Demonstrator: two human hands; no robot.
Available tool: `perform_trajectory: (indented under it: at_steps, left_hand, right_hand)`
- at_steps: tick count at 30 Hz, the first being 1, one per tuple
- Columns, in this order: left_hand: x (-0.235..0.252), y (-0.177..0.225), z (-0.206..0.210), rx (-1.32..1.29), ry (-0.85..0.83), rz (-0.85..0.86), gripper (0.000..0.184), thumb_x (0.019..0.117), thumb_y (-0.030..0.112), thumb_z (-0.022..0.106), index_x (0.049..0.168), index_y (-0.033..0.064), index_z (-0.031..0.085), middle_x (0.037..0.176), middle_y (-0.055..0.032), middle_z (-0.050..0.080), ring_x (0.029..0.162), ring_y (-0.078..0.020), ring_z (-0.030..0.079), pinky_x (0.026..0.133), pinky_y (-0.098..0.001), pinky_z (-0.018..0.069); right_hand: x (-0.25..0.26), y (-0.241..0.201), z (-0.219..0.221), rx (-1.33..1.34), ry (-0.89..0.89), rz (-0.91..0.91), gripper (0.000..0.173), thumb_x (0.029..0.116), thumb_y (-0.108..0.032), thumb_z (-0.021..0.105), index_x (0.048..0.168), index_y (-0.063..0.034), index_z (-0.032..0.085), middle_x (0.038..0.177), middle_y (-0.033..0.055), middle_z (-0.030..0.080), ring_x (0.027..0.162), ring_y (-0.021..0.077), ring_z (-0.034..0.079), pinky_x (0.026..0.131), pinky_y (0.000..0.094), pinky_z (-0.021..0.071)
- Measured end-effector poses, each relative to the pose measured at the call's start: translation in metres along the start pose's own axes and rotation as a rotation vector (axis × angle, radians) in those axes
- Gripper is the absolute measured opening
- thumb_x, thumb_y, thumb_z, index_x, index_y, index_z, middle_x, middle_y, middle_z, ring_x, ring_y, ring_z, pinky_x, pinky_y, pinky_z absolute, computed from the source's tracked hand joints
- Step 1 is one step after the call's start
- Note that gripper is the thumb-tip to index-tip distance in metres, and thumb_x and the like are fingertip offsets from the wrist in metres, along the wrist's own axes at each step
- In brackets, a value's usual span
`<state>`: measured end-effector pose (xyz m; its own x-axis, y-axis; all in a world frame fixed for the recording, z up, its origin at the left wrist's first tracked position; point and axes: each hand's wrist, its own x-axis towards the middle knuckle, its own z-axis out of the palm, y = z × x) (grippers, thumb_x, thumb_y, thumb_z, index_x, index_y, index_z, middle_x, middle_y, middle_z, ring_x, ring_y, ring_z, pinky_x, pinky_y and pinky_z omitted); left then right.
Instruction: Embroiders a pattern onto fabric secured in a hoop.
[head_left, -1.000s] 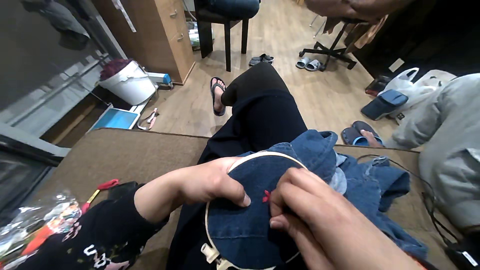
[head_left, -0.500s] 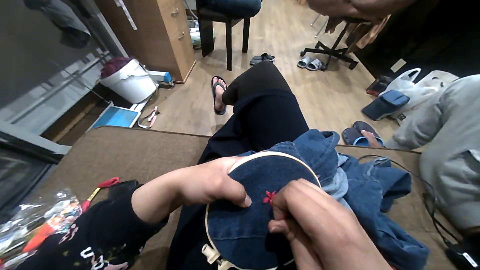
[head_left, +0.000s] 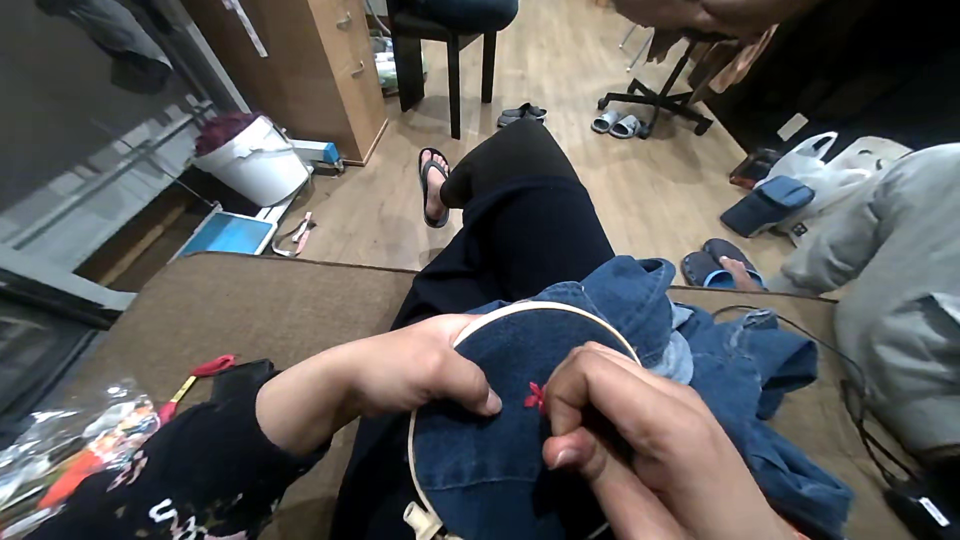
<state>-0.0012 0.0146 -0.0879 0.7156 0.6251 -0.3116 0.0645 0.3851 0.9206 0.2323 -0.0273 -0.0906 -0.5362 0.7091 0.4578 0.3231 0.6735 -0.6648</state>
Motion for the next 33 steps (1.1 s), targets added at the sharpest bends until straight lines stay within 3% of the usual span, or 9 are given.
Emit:
perform_trajectory:
  at_steps: [7, 15, 19, 23, 33]
  left_hand:
    - [0.000, 0.002, -0.001, 0.010, 0.021, -0.010, 0.029, 0.0802, 0.001, 0.059, 0.103, 0.0172, 0.069, 0.085, 0.0041, 0.075, 0.075, -0.0011, 0.071, 0.068, -0.0200, 0.0599]
    - [0.003, -0.001, -0.002, -0.015, 0.040, -0.038, 0.028, 0.0802, -0.001, 0.058, 0.099, 0.0159, 0.070, 0.084, 0.0024, 0.075, 0.075, -0.0024, 0.071, 0.067, -0.0211, 0.0600]
    - [0.005, 0.000, -0.002, -0.022, 0.062, -0.063, 0.027, 0.0791, -0.002, 0.059, 0.097, 0.0150, 0.070, 0.083, 0.0017, 0.075, 0.074, -0.0028, 0.070, 0.066, -0.0213, 0.0598]
    - [0.004, 0.001, -0.001, -0.021, 0.073, -0.067, 0.026, 0.0793, -0.002, 0.059, 0.096, 0.0147, 0.070, 0.083, 0.0013, 0.075, 0.074, -0.0034, 0.071, 0.066, -0.0212, 0.0596]
    - [0.007, 0.004, 0.001, -0.019, 0.103, -0.104, 0.029, 0.0791, -0.005, 0.057, 0.097, 0.0146, 0.069, 0.083, 0.0018, 0.074, 0.073, -0.0028, 0.070, 0.066, -0.0208, 0.0591]
  right_hand:
    - [0.001, -0.006, 0.004, -0.084, 0.039, -0.067, 0.027, 0.1046, -0.026, 0.056, 0.086, -0.0086, 0.061, 0.076, 0.0017, 0.059, 0.076, 0.0101, 0.057, 0.069, 0.0218, 0.0446]
    - [0.007, 0.009, -0.005, 0.069, -0.078, 0.025, 0.023, 0.1022, -0.030, 0.058, 0.088, -0.0129, 0.065, 0.081, -0.0066, 0.058, 0.081, 0.0014, 0.056, 0.072, 0.0178, 0.0453]
    - [0.011, 0.012, -0.011, 0.186, -0.155, 0.093, 0.020, 0.1013, -0.026, 0.059, 0.087, -0.0127, 0.064, 0.076, -0.0082, 0.055, 0.072, -0.0019, 0.053, 0.064, 0.0137, 0.0445]
    - [0.013, 0.011, -0.009, 0.230, -0.123, 0.121, 0.020, 0.0997, -0.024, 0.060, 0.084, -0.0124, 0.062, 0.073, -0.0084, 0.053, 0.066, -0.0041, 0.052, 0.057, 0.0109, 0.0429]
    - [0.018, 0.007, -0.005, 0.351, -0.048, 0.179, 0.018, 0.0998, -0.021, 0.060, 0.084, -0.0124, 0.062, 0.072, -0.0078, 0.055, 0.064, -0.0040, 0.053, 0.056, 0.0119, 0.0441]
